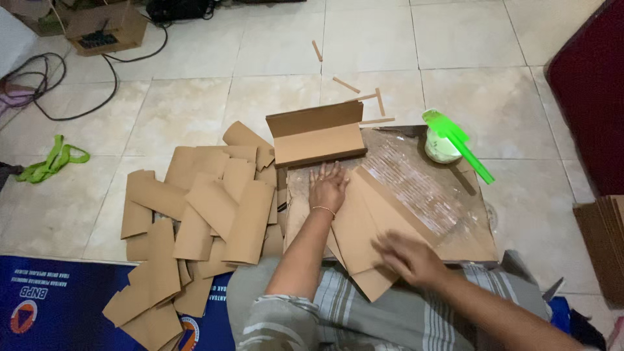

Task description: The person sits on the floor and assembles flat cardboard pieces into box shapes. They align the pieces, apply glue with a brush to the edges, and press the pieces together to form the box structure.

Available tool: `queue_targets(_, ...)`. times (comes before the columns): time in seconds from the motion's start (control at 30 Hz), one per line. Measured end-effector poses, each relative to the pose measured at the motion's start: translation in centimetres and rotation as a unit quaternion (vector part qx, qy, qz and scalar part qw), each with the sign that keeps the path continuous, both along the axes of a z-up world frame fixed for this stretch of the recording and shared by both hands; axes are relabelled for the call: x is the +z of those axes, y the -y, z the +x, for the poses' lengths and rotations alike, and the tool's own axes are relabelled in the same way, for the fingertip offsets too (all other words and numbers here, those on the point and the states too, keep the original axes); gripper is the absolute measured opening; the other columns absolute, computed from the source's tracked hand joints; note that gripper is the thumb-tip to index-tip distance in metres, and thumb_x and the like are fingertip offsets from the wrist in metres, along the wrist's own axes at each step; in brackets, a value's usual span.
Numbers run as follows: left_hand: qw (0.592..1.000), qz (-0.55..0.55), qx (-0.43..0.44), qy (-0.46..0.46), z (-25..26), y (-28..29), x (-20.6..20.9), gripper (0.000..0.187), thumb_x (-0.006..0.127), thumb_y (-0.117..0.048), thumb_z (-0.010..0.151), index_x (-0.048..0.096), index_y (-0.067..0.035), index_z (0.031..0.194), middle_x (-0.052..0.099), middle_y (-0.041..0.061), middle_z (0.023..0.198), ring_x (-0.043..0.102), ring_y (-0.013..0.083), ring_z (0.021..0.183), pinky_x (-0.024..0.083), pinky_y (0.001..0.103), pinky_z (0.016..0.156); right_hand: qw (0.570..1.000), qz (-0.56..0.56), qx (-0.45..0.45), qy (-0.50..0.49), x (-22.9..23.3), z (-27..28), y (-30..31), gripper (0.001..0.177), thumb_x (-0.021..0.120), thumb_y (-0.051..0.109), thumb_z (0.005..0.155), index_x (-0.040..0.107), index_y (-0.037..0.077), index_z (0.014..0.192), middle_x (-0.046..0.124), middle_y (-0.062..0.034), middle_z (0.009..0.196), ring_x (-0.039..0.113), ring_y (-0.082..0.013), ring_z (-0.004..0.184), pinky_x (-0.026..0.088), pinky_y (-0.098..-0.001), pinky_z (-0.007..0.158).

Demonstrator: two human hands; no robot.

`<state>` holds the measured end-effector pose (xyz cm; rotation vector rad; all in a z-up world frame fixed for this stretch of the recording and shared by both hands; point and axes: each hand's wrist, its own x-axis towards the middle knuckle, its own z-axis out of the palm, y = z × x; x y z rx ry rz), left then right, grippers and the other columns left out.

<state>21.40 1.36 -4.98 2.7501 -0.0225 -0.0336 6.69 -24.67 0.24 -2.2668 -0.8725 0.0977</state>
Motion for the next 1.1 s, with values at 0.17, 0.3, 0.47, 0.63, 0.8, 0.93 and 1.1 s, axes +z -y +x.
queue_targets(0.17,1.000,0.009,-0.006,-0.001,0.1,-0.4,-0.1,0.051,0.046,-0.049,0.101,0.052,-0.031,0.148,0.033,-0.011,0.163,0.020,0.0208,0.154,0.004,0.048,0.126,0.985,-0.161,0.001,0.062,-0.2,7.7,-7.6,0.068,0.057,0.048,0.096,0.043,0.004,0.145,0.043,-0.0202,0.153,0.036,-0.0332,0.147,0.018,-0.0496,0.126)
queue_targets(0.3,1.000,-0.014,0.004,0.026,0.2,-0.5,-0.3,0.047,0.049,-0.046,0.101,0.056,-0.031,0.145,0.039,-0.010,0.161,0.023,0.0220,0.154,0.005,0.047,0.127,0.976,-0.182,0.038,0.113,-0.4,7.1,-8.7,0.088,0.054,0.055,0.097,0.025,-0.008,0.151,0.026,-0.0280,0.158,0.025,-0.0388,0.149,0.014,-0.0519,0.121)
queue_targets(0.47,0.994,-0.066,0.042,0.070,0.1,-0.3,-1.7,0.037,0.055,-0.027,0.101,0.066,-0.029,0.136,0.049,-0.010,0.157,0.033,0.0203,0.154,0.012,0.047,0.129,0.981,-0.129,0.105,0.103,-1.7,-3.0,-1.4,0.088,0.058,0.054,0.096,0.028,-0.006,0.152,0.032,-0.0266,0.157,0.030,-0.0400,0.146,0.016,-0.0527,0.119)
queue_targets(0.63,0.976,-0.052,0.007,0.211,-3.2,0.2,-0.3,0.045,0.051,-0.008,0.101,0.066,-0.022,0.142,0.060,-0.002,0.150,0.044,0.0221,0.151,0.022,0.044,0.132,0.999,-0.042,-0.027,-0.001,-2.9,-6.7,2.1,0.057,0.063,0.039,0.097,0.050,0.011,0.145,0.061,-0.0040,0.143,0.052,-0.0246,0.143,0.024,-0.0472,0.128)
queue_targets(0.8,0.927,-0.092,-0.314,0.183,-13.5,1.8,4.1,0.038,0.059,-0.037,0.099,0.069,-0.013,0.128,0.066,0.011,0.134,0.049,0.0395,0.137,0.018,0.062,0.116,0.973,-0.128,-0.179,-0.072,-0.3,-4.6,-3.1,0.050,0.059,0.039,0.098,0.053,0.017,0.143,0.057,-0.0105,0.142,0.048,-0.0309,0.137,0.034,-0.0503,0.120)
queue_targets(0.93,0.991,0.028,-0.132,0.017,-17.1,-2.7,7.6,0.045,0.052,-0.044,0.098,0.066,-0.012,0.127,0.062,0.009,0.139,0.044,0.0345,0.140,0.012,0.062,0.123,0.952,-0.270,-0.136,-0.055,3.0,-4.7,-8.5,0.097,0.075,0.050,0.076,0.034,0.007,0.153,0.024,-0.0300,0.158,0.021,-0.0507,0.149,0.019,-0.0717,0.113)
queue_targets(1.1,0.986,0.076,0.035,0.147,-18.9,-5.9,7.8,0.052,0.050,-0.040,0.100,0.052,-0.006,0.139,0.039,0.020,0.158,0.025,0.0451,0.150,0.011,0.060,0.123,0.955,-0.232,-0.124,-0.138,1.9,-4.4,-9.8,0.066,0.055,0.031,0.096,0.036,0.005,0.153,0.038,-0.0282,0.153,0.038,-0.0463,0.142,0.034,-0.0621,0.107)
